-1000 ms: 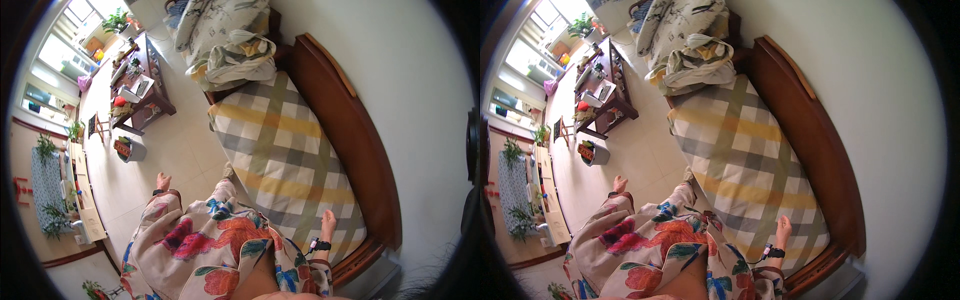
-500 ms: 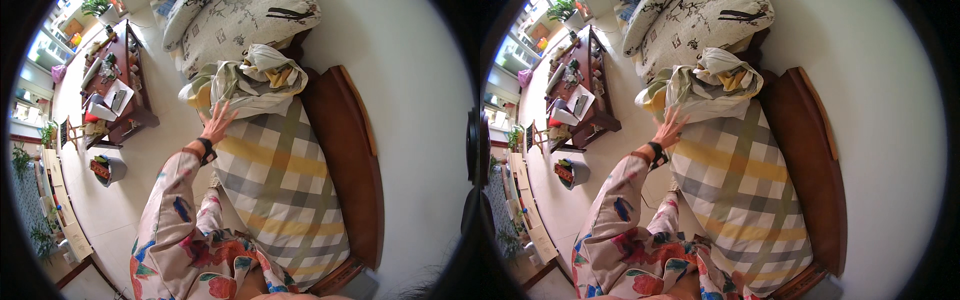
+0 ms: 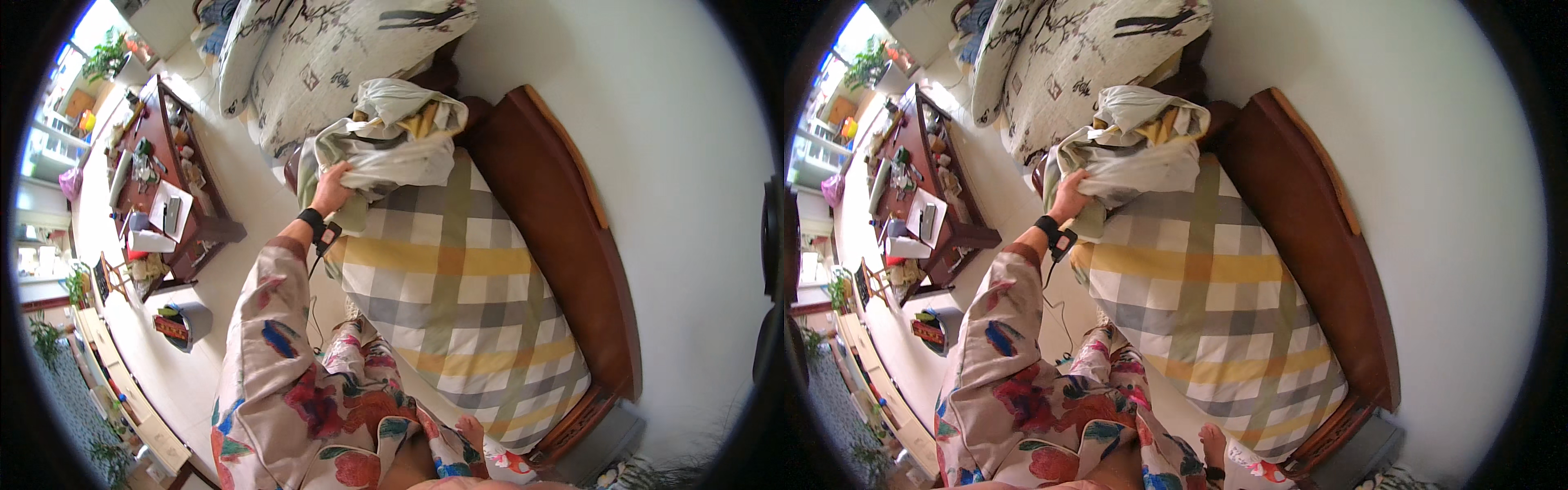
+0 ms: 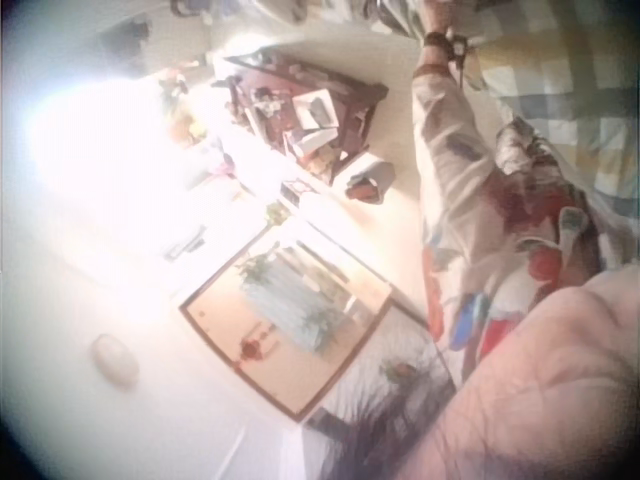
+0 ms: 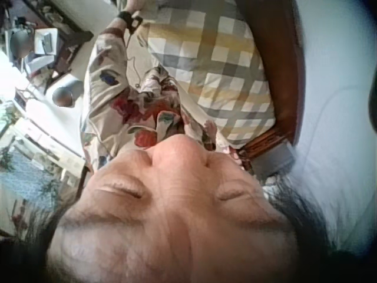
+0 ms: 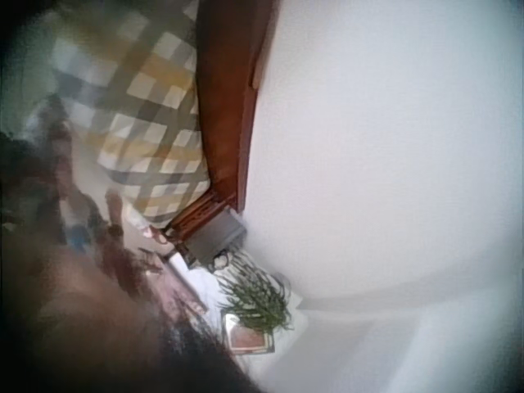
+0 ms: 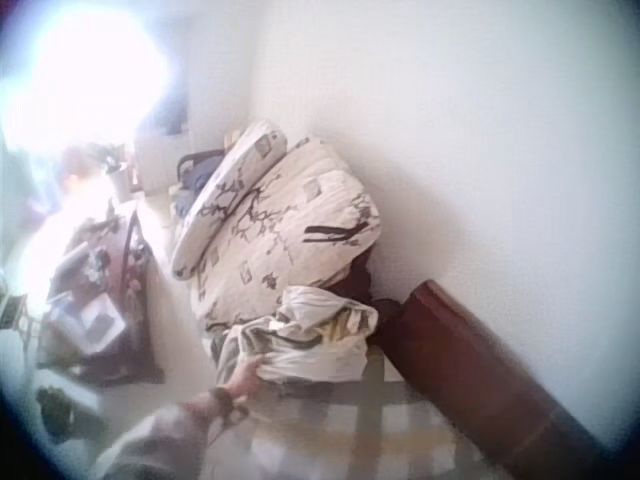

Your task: The person applies a white adhesive to the underside of a wooden headboard, spreads it with a cloth, and uses a knife to scrape and smooth the surface. They then unwrap a cushion from plastic, place it on the headboard, and adjust it into position.

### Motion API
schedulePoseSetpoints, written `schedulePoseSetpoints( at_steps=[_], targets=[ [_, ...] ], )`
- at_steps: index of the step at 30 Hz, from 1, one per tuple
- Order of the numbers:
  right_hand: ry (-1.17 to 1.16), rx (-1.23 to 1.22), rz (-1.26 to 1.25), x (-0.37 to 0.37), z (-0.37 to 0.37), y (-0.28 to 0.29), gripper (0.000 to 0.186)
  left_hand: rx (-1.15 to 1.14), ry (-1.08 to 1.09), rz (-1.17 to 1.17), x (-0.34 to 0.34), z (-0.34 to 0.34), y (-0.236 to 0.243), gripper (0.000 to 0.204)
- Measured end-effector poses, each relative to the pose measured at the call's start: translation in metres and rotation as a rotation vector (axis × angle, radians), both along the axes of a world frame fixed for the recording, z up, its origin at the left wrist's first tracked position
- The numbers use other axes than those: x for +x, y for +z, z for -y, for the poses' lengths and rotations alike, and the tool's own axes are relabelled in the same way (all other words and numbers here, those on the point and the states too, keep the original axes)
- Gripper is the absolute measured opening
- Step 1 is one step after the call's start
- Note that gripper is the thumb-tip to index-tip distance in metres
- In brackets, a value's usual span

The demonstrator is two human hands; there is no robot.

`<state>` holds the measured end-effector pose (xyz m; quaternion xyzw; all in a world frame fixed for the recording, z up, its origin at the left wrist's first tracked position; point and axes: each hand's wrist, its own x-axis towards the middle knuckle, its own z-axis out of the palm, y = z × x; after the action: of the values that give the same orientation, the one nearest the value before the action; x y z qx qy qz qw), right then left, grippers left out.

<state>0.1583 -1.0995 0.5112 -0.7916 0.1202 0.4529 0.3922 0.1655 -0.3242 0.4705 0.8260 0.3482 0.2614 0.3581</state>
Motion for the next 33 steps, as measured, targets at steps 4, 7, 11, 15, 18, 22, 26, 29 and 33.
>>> schedulePoseSetpoints(
  at_steps=[4, 7, 11, 15, 18, 22, 26, 29, 33],
  targets=[
    [0.12, 0.086, 0.114, 0.021, -0.017, -0.011, 0.026, -0.425, 0.107, 0.394, 0.013, -0.006, 0.102, 0.052],
    [-0.029, 0.163, 0.119, 0.042, -0.031, -0.011, 0.03, -0.513, -0.015, 0.629, -0.009, -0.003, 0.192, 0.044],
    [-0.092, 0.251, 0.164, 0.065, -0.038, -0.009, 0.031, -0.508, -0.022, 0.749, -0.077, 0.016, 0.292, 0.031],
    [-0.123, 0.152, 0.152, 0.082, -0.035, -0.015, 0.026, -0.602, 0.038, 0.891, -0.13, 0.025, 0.364, 0.032],
    [-0.145, 0.157, 0.161, 0.099, -0.047, -0.026, 0.024, -0.532, -0.211, 0.866, -0.118, 0.001, 0.421, 0.039],
    [-0.116, 0.293, 0.256, 0.118, -0.093, -0.015, 0.024, -0.377, -0.317, 0.913, -0.084, -0.064, 0.526, 0.043],
    [-0.174, 0.338, 0.346, 0.114, -0.156, 0.024, 0.028, -0.21, -0.437, 1.051, -0.042, -0.148, 0.642, 0.048],
    [-0.206, 0.36, 0.367, 0.086, -0.201, 0.04, 0.028, -0.127, -0.513, 1.16, -0.004, -0.217, 0.706, 0.052],
    [-0.101, 0.227, 0.32, 0.025, -0.214, 0.053, 0.028, -0.11, -0.552, 1.218, 0.064, -0.295, 0.717, 0.057]
  ],
)
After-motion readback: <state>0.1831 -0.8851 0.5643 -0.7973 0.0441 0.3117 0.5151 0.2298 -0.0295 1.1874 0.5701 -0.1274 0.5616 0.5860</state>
